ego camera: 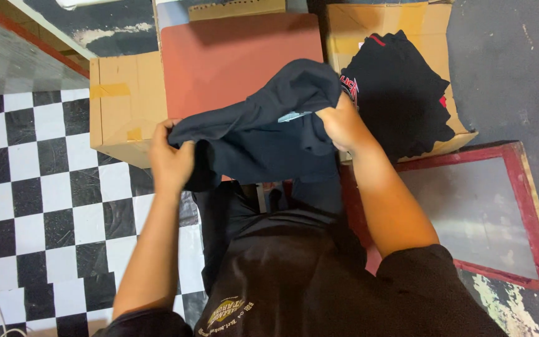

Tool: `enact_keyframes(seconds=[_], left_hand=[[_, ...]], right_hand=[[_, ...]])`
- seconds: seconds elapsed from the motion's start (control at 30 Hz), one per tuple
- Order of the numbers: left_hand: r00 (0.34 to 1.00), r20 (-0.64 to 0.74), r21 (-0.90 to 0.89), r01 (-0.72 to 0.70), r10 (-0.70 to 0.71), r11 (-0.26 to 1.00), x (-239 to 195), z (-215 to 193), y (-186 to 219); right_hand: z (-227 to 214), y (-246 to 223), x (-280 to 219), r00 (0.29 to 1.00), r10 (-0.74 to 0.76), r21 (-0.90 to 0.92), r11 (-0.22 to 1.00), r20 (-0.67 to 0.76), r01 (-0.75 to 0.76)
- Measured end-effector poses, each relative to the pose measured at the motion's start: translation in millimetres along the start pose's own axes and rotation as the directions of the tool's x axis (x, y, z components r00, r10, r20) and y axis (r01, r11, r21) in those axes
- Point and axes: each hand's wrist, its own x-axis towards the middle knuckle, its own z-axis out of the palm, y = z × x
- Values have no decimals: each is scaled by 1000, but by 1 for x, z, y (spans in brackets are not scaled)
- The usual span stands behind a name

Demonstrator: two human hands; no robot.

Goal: Operating a manual heat press to apply designs to t-shirts and then folding and stacking the finished items.

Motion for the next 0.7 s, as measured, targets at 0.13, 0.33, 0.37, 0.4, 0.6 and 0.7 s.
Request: enact_keyframes(seconds=[0.13,0.33,0.37,0.4,0.6,0.7], left_hand=[[974,24,-102,225,-223,969,-12,20,0],[786,519,-735,611,-337,293,1,-19,-6],[765,578,-691,644,-285,329,8,-28,-18],[737,635,-645,671,-233,366,15,-36,-30],[725,658,-574,657,-202,489,62,-62,-63],[675,687,-363,639,-269,678,85,-45,-15]], right_hand=[[-8,-24,-21,998,20,-67,998,67,-16],[-52,-19,-19,963,148,51,985,226,-163],[-64,-10,-13,965,73,46,995,251,-87],[-77,-2,-6,961,-2,43,999,276,-10],[-97,2,-24,669,-617,109,764,414,636],[-70,-35,-26,929,-105,499,862,354,-93]])
